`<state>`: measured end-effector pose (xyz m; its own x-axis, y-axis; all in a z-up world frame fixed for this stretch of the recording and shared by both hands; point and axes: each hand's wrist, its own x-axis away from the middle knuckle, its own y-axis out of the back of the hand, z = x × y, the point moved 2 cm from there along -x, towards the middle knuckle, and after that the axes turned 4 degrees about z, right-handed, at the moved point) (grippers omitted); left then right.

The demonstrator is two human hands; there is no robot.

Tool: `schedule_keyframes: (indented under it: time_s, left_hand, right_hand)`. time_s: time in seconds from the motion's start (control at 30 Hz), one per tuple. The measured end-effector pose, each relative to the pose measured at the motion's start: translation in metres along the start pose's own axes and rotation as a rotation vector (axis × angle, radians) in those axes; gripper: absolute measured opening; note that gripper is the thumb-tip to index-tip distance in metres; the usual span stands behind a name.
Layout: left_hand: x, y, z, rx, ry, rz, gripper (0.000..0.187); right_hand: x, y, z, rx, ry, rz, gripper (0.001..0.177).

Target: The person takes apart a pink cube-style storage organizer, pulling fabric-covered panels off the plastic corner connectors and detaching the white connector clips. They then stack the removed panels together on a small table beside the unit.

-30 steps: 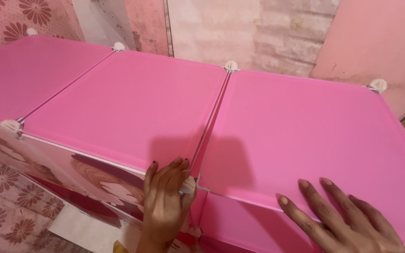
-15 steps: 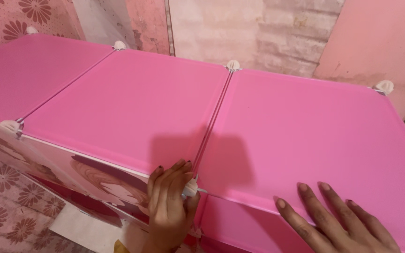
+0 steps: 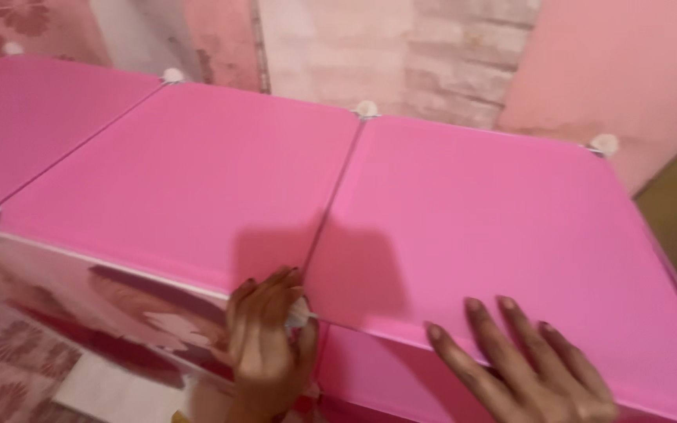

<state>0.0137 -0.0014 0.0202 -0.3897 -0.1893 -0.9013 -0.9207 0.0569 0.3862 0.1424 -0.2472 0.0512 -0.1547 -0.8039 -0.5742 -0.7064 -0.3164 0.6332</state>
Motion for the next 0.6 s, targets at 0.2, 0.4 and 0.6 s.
schedule_keyframes:
  time_s: [0.2, 0.4, 0.6]
  left_hand:
    - [0.001, -0.011, -0.010, -0.157, 0.041, -0.070, 0.033]
    - [0.002, -0.020, -0.033, -0.381, -0.079, -0.067, 0.035]
    - [0.002, -0.053, -0.106, -0.152, -0.360, 0.145, 0.019]
  right_hand:
    - [-0.010, 0.007, -0.003, -0.076, -0.039, -0.088, 0.044]
    - [0.023, 0.014, -0.027, -0.068, -0.057, -0.001, 0.052]
    - [0.079, 0.027, -0.105, 0.037, 0.010, 0.302, 0.086]
